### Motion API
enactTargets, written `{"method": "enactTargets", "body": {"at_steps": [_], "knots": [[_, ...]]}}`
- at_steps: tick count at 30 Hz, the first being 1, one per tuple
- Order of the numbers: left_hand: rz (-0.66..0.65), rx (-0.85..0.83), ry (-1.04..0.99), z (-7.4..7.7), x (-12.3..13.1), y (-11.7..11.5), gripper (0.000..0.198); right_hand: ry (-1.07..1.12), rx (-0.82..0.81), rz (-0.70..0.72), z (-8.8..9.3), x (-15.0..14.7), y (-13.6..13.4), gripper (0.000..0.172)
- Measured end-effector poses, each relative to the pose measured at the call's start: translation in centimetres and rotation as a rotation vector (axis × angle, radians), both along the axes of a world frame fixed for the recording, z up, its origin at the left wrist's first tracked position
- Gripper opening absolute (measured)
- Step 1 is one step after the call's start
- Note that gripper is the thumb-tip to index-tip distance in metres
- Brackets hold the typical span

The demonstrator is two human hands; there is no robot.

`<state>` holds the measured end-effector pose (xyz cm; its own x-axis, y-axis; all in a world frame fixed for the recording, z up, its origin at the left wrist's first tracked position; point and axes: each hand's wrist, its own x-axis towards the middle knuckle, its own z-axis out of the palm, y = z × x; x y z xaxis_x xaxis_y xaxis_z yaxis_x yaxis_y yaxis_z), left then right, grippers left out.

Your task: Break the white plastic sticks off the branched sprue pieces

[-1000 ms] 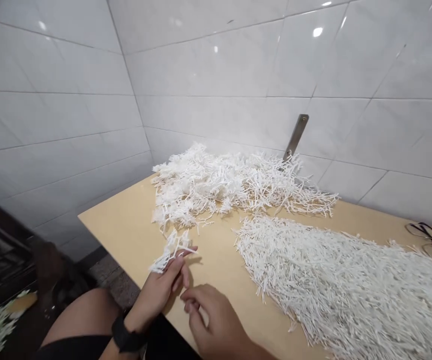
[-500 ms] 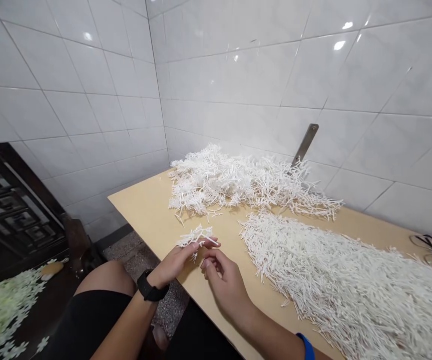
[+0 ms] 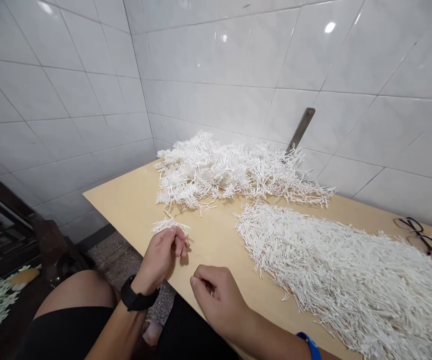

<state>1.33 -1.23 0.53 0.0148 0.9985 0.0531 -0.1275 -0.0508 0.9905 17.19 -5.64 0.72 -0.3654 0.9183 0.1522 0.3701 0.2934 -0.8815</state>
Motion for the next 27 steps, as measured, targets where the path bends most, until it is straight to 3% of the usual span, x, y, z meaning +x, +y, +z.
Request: {"method": "enactTargets", "body": {"at_steps": [4,7,9,11,14,16,17,19,21,27], "knots": [[-0.094,0.028,0.019,-0.1,0.3,-0.1,0.039,-0.248,0.288,-0.135,-0.2,1.5,1.1,0.023],[-0.115,0.037,-0.031,0.1,0.4,-0.2,0.043,-0.387,0.417,-0.281,-0.6,2.5,2.4,0.033],[-0.106,0.043,-0.031,0.1,0.4,-0.3,0.043,-0.354,0.439,-0.329,-0.7,2.6,2.7,0.039],[-0.089,0.059,-0.004,0.2,0.3,-0.3,0.043,-0.2,0.357,-0.315,-0.5,2.2,2.5,0.036],[-0.078,0.087,0.036,0.0,0.2,-0.4,0.043,0.109,-0.012,-0.258,-0.2,1.4,2.6,0.031],[-0.104,0.094,0.043,-0.1,0.1,-0.4,0.043,0.229,-0.213,-0.333,-0.2,1.4,3.1,0.039],[-0.122,0.095,0.043,-0.2,0.0,-0.4,0.043,0.253,-0.238,-0.408,-0.3,1.5,3.4,0.044],[-0.151,0.109,0.06,-0.3,0.0,-0.5,0.041,0.253,-0.169,-0.54,-0.4,1.8,3.9,0.051],[-0.19,0.139,0.119,-0.2,-0.1,-0.6,0.039,0.242,-0.043,-0.574,-0.6,1.9,3.7,0.048],[-0.355,0.202,0.351,0.4,-0.2,-0.9,0.034,0.105,0.511,-0.31,0.0,1.2,1.4,0.031]]}}
